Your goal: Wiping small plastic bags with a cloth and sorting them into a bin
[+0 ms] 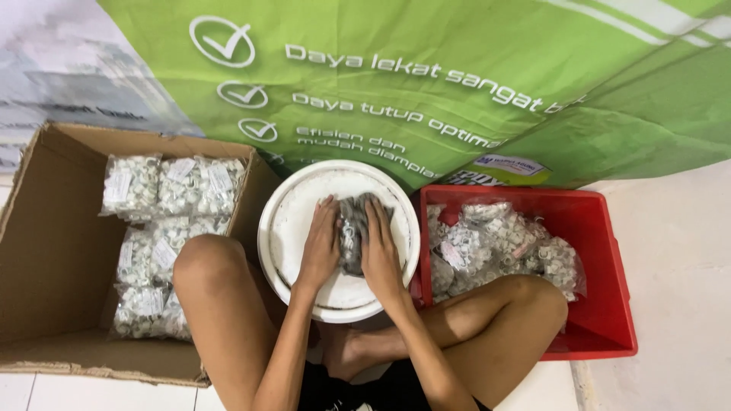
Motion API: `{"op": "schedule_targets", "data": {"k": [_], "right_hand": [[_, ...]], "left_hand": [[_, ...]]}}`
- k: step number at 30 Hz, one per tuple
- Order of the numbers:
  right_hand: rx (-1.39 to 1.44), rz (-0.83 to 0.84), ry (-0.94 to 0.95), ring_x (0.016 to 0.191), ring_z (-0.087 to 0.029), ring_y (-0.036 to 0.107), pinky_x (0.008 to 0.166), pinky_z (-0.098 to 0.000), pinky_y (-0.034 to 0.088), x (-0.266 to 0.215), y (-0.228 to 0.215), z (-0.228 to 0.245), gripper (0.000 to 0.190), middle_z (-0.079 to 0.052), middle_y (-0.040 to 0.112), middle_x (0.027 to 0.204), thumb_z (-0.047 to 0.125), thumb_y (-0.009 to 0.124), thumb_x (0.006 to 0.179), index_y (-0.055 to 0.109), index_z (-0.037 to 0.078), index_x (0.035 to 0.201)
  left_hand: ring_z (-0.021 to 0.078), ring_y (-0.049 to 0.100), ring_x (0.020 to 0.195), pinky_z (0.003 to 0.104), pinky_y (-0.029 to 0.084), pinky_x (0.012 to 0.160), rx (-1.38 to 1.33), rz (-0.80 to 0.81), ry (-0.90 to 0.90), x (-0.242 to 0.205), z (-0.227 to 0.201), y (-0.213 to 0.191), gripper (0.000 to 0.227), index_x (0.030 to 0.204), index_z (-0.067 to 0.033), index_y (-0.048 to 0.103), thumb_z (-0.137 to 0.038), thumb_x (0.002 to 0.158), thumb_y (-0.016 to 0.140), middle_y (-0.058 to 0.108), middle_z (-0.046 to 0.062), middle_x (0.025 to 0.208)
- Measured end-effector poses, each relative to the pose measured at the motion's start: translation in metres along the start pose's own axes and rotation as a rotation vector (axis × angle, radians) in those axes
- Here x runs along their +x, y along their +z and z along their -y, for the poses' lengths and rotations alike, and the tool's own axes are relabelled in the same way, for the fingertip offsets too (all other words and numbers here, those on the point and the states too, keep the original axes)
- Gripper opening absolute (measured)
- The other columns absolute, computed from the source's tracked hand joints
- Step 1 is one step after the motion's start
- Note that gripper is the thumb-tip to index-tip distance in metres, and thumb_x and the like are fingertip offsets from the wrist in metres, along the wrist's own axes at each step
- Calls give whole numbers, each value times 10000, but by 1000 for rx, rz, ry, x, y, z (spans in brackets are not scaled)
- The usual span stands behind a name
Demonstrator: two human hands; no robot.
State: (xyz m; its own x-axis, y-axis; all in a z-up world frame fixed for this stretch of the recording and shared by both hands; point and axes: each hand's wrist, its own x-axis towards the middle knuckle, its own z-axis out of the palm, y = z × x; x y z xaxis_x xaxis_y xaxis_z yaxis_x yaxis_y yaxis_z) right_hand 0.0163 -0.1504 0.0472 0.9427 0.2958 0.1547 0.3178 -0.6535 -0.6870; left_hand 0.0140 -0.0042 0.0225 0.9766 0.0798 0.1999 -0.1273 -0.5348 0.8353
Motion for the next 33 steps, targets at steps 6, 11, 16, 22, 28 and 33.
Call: {"op": "schedule_targets", "data": {"k": [6,11,16,22,28,33], "right_hand": [[154,11,99,1514,-469,474,1153,-590,529,-44,-19,-11,609,-282,463,1669,-60,489,1090,401,34,1685],[171,-162,101,1524,-430,486,1164,-570,502,-39,-28,-33,544,-226,495,1657,90,472,1146,427,89,1689],[134,-250,-115,1643,-376,384,1339,-496,361,-42,-12,-45,573,-196,384,1746,170,496,1174,331,64,1713],[57,-246,-55,1672,-399,325,1351,-526,343,-52,4,-53,733,-190,332,1776,-24,598,1066,329,132,1730],[12,-194,-33,1654,-411,343,1275,-533,446,-52,-4,-52,644,-212,299,1782,373,524,1154,338,137,1723],[395,-63,2,1718,-317,170,1370,-575,183,-45,-30,-38,564,-122,243,1821,400,372,1179,409,179,1696]], "left_hand": [[448,492,1532,561,241,1360,-83,53,-5,1,-4,-13,329,1426,-35,639,-75,1145,474,683,209,1449],[413,513,1523,565,343,1318,-54,82,-69,-19,-28,-46,405,1466,-111,642,-25,1080,554,639,154,1504],[482,503,1470,516,437,1184,69,289,47,-53,-8,-67,780,1472,9,594,285,762,426,503,293,1546],[395,456,1551,519,473,1214,122,382,-90,-65,-16,-69,900,1599,-211,518,163,826,790,382,146,1700],[239,774,1042,352,601,940,32,116,-42,-62,-2,-61,231,1165,-54,826,-3,946,774,787,56,1079],[237,770,1056,355,622,935,13,-69,152,-51,-35,-70,158,1154,-40,812,-69,1026,725,784,95,1085]]}}
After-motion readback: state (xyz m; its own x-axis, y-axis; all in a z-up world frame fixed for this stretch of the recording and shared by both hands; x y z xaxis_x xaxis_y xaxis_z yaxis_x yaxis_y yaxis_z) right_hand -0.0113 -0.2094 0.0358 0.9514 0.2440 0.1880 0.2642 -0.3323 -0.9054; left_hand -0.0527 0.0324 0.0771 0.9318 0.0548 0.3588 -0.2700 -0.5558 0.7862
